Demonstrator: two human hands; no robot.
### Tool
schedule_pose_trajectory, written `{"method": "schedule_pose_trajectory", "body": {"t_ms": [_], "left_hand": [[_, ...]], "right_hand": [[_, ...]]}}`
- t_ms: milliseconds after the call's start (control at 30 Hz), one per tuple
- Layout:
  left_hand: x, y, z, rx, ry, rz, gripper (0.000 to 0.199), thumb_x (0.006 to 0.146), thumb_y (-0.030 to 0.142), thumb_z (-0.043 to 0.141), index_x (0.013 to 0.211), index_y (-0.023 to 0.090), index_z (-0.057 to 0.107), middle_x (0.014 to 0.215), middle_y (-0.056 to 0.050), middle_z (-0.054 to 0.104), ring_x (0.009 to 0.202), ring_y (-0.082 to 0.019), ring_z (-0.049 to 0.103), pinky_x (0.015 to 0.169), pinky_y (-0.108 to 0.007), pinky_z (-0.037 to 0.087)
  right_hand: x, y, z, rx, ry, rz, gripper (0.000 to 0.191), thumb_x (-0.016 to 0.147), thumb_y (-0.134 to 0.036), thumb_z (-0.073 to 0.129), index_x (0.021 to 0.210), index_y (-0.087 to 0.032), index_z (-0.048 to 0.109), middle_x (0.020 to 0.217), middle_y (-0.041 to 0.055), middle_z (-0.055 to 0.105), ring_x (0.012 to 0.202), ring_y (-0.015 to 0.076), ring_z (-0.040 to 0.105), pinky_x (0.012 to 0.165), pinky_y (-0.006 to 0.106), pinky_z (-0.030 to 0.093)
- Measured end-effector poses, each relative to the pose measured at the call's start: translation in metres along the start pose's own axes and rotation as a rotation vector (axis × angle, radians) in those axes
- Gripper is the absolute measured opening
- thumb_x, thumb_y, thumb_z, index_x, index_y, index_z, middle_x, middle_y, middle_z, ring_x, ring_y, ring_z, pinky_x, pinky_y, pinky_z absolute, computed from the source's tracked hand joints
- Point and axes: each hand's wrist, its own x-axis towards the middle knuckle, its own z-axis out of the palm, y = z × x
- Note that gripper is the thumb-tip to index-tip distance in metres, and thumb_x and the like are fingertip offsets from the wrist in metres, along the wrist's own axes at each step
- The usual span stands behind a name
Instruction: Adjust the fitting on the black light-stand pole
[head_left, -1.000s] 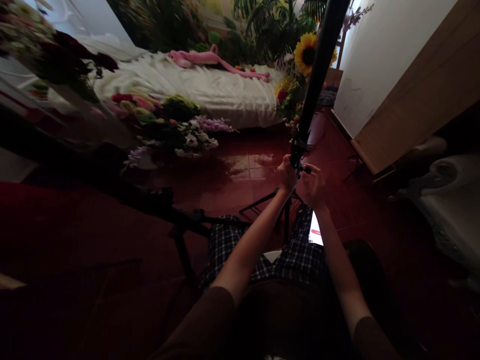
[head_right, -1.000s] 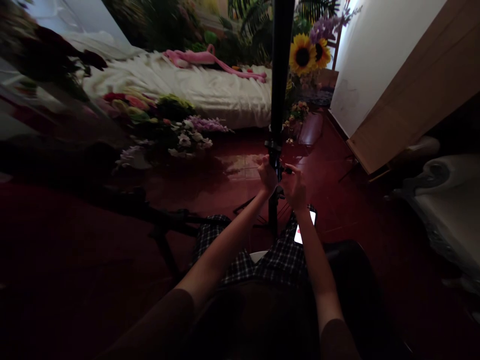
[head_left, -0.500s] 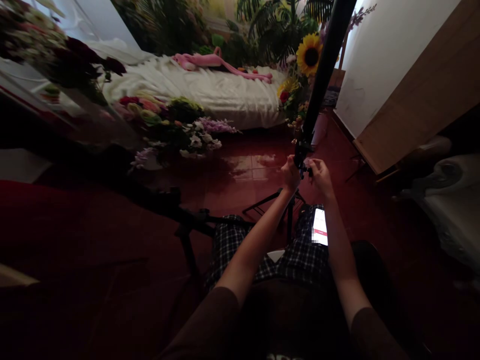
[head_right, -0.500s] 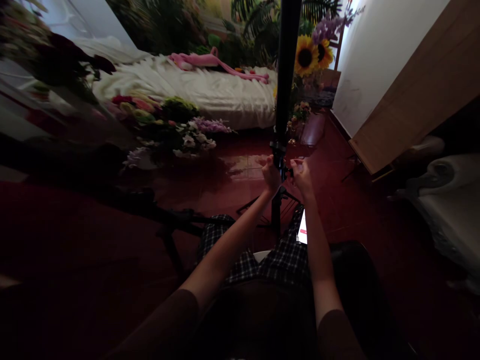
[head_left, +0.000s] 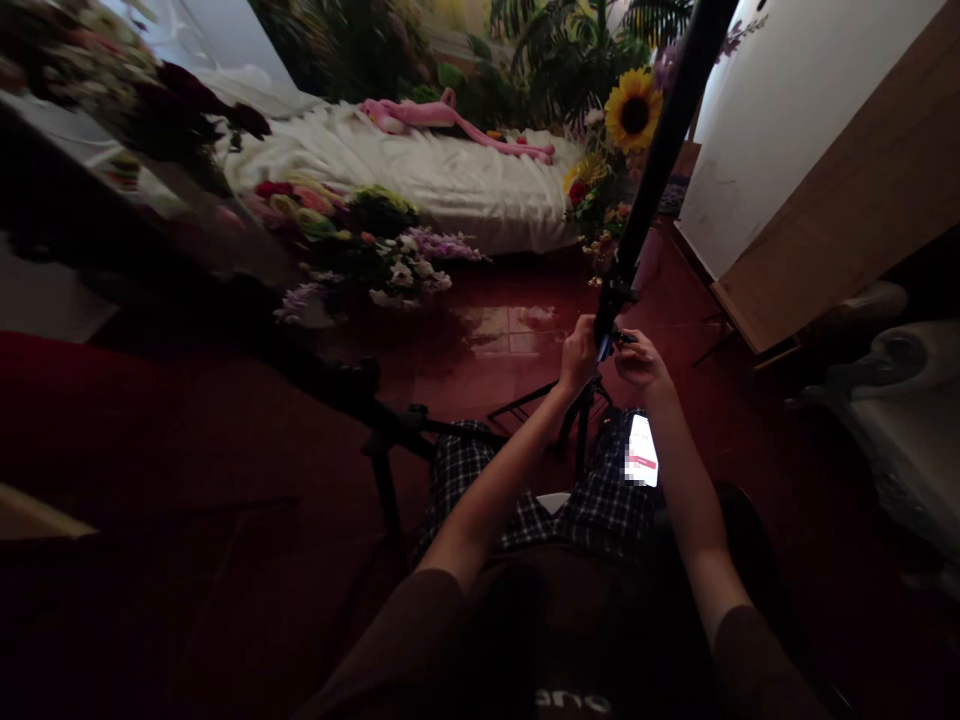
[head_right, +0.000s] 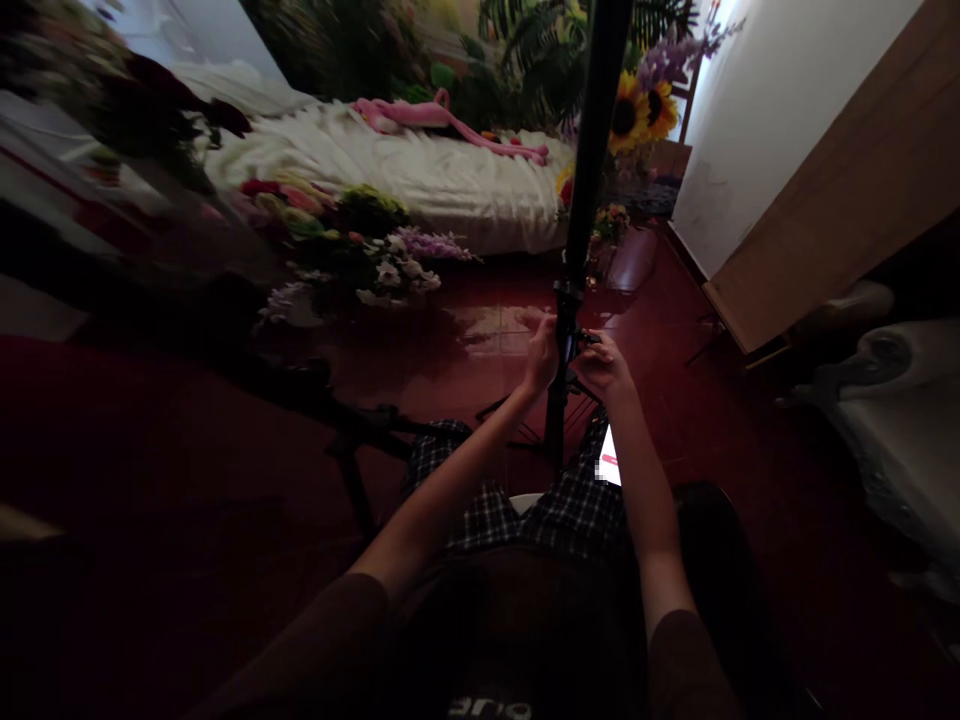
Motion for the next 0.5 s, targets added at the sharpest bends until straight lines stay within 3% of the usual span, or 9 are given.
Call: {"method": "schedule_pose_trajectory", "body": {"t_ms": [100,167,233,267,367,433,500], "left_hand": [[-0.041,-0.003,-0.040,0.075,-0.144,-0.108,0.046,0.095,0.058,0.040,0.112,0.021,0.063,0.092,-0.005,0.072,0.081,-0.017,0.068,0.075,-0.027,0.051],[-0.080,-0.009,-0.075,0.167,-0.278,-0.209,0.043,0.092,0.057,0.045,0.098,0.021,0.067,0.091,-0.006,0.073,0.087,-0.020,0.068,0.081,-0.029,0.052],[-0.119,-0.017,-0.115,0.255,-0.301,-0.330,0.043,0.091,0.056,0.045,0.087,0.022,0.070,0.091,-0.006,0.075,0.091,-0.021,0.069,0.086,-0.031,0.052],[-0.136,-0.019,-0.136,0.268,-0.245,-0.379,0.043,0.091,0.056,0.045,0.086,0.022,0.070,0.092,-0.006,0.075,0.091,-0.021,0.069,0.086,-0.032,0.052],[-0.163,-0.018,-0.195,0.321,0.134,-0.415,0.047,0.093,0.058,0.040,0.081,0.021,0.067,0.085,-0.006,0.073,0.082,-0.021,0.069,0.081,-0.033,0.054],[-0.157,-0.006,-0.229,0.396,0.401,-0.339,0.045,0.092,0.058,0.043,0.079,0.021,0.063,0.080,-0.005,0.070,0.078,-0.019,0.067,0.079,-0.032,0.053],[-0.134,0.013,-0.256,0.411,0.614,-0.182,0.041,0.091,0.059,0.049,0.083,0.020,0.060,0.081,-0.003,0.066,0.078,-0.016,0.064,0.079,-0.029,0.052]], "right_hand": [[-0.003,0.013,-0.006,0.038,0.132,-0.063,0.034,0.090,-0.014,0.046,0.058,-0.023,0.036,0.040,-0.0142,0.022,0.033,0.0039,0.020,0.048,0.017,0.044],[-0.009,0.028,-0.009,0.083,0.190,-0.134,0.041,0.090,-0.013,0.042,0.054,-0.025,0.026,0.042,-0.0119,0.019,0.035,0.0055,0.024,0.050,0.019,0.046],[-0.016,0.047,-0.008,0.114,0.186,-0.169,0.045,0.093,-0.012,0.035,0.053,-0.026,0.021,0.043,-0.0106,0.013,0.035,0.0066,0.021,0.049,0.019,0.045],[-0.019,0.057,-0.006,0.131,0.170,-0.158,0.045,0.094,-0.013,0.033,0.053,-0.027,0.020,0.044,-0.0103,0.011,0.035,0.0072,0.019,0.047,0.020,0.044],[-0.022,0.082,0.011,0.198,0.114,-0.063,0.045,0.096,-0.011,0.023,0.054,-0.027,0.021,0.049,-0.0099,0.009,0.037,0.0076,0.014,0.043,0.019,0.041],[-0.019,0.096,0.031,0.253,0.087,0.020,0.045,0.095,-0.005,0.013,0.055,-0.026,0.018,0.050,-0.0096,0.008,0.036,0.0063,0.014,0.042,0.014,0.036],[-0.014,0.108,0.057,0.304,0.064,0.111,0.044,0.094,-0.002,0.008,0.056,-0.024,0.013,0.050,-0.0096,0.006,0.036,0.0046,0.014,0.043,0.010,0.033]]}}
